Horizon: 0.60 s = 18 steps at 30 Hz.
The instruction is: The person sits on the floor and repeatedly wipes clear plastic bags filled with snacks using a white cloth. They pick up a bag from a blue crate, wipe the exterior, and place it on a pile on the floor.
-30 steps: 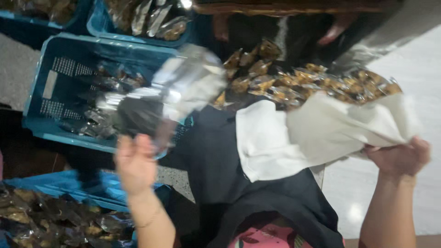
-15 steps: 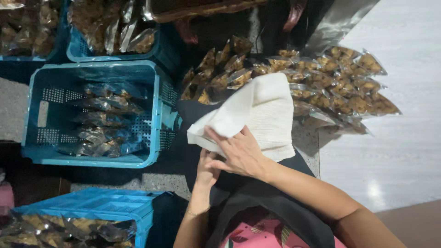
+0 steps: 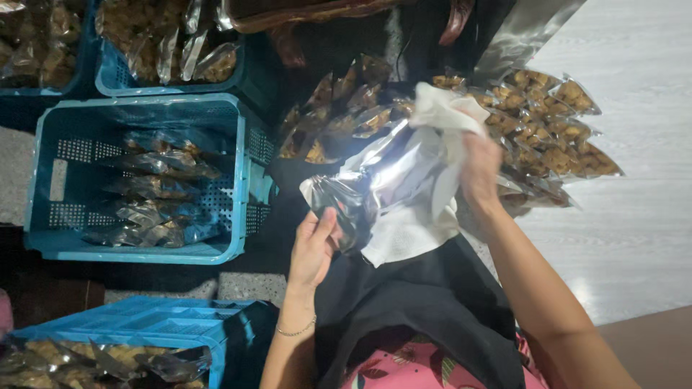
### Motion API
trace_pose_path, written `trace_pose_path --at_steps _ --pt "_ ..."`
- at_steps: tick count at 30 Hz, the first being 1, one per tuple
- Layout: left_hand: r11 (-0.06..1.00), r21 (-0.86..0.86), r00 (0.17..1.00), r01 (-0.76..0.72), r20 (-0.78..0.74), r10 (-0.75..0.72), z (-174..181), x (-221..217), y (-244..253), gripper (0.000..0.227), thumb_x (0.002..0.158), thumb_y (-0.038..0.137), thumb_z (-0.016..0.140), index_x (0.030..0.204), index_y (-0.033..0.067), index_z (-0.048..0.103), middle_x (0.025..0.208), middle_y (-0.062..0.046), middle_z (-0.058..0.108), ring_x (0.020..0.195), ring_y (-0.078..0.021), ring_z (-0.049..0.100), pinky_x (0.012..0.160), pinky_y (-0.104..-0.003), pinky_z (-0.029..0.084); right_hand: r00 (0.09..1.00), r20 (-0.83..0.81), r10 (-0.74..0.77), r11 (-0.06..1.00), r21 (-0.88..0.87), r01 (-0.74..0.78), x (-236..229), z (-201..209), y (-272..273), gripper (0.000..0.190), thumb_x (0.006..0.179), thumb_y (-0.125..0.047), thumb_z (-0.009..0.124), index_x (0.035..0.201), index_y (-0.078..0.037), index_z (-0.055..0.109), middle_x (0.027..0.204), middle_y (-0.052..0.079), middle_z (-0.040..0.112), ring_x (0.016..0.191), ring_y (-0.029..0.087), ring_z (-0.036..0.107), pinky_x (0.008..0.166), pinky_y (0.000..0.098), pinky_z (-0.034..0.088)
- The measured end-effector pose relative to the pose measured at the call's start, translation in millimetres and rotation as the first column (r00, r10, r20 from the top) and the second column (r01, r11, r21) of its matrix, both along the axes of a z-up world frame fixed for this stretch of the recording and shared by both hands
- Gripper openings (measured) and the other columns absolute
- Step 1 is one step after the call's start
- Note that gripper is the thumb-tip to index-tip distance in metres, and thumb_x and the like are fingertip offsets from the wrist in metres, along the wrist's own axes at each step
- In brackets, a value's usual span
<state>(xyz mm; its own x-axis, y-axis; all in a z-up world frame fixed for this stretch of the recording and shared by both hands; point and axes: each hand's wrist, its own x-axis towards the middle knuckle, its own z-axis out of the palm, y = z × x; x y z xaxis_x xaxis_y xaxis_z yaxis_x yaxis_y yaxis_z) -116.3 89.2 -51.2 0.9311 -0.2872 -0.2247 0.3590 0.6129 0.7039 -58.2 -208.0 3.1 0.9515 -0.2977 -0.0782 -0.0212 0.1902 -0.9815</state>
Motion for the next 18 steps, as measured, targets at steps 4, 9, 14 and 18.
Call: trace_pose_path --at_steps 4,9,14,18 --pt "0.999 0.028 0.992 -0.030 -0.123 0.034 19.2 6.0 -10.4 0.028 0.105 0.015 0.054 0.129 0.0029 0.060 0.117 -0.003 0.068 0.103 -0.0106 0.066 0.087 -0.026 0.057 0.881 0.298 0.369 0.865 -0.457 -0.208 -31.6 10.1 36.9 0.048 0.100 -0.009 0.053 0.148 -0.004 0.048 0.148 0.012 0.056 0.139 0.028 0.053 0.119 0.0422 0.041" --pt "0.978 0.194 0.982 -0.077 -0.157 0.108 25.4 1.6 -21.5 0.033 0.096 0.009 0.053 0.128 0.0082 0.060 0.117 0.000 0.069 0.102 -0.0112 0.069 0.083 -0.028 0.059 0.656 0.347 0.670 0.308 -0.934 0.180 -42.9 -14.5 108.7 0.057 0.081 -0.019 0.068 0.137 -0.012 0.063 0.149 0.010 0.053 0.142 0.033 0.043 0.117 0.0541 0.031" --pt "0.987 0.146 0.997 -0.073 -0.016 0.076 11.6 2.8 -12.4 0.011 0.109 0.013 0.058 0.110 0.0045 0.064 0.096 0.002 0.064 0.081 -0.0059 0.059 0.071 -0.024 0.053 0.795 0.295 0.529 0.703 -0.678 -0.216 16.8 -57.4 53.2 0.052 0.096 -0.036 0.060 0.140 -0.008 0.060 0.146 0.017 0.050 0.144 0.034 0.040 0.123 0.0475 0.032" --pt "0.964 0.263 0.997 -0.050 0.073 0.032 18.9 10.2 -6.3 0.015 0.111 0.016 0.061 0.104 0.0054 0.068 0.092 0.001 0.063 0.076 -0.0041 0.056 0.066 -0.020 0.046 0.949 0.181 0.260 0.567 -0.824 0.002 37.7 -81.0 -4.5 0.042 0.108 -0.037 0.040 0.125 -0.007 0.065 0.128 0.014 0.065 0.135 0.032 0.051 0.119 0.0504 0.027"
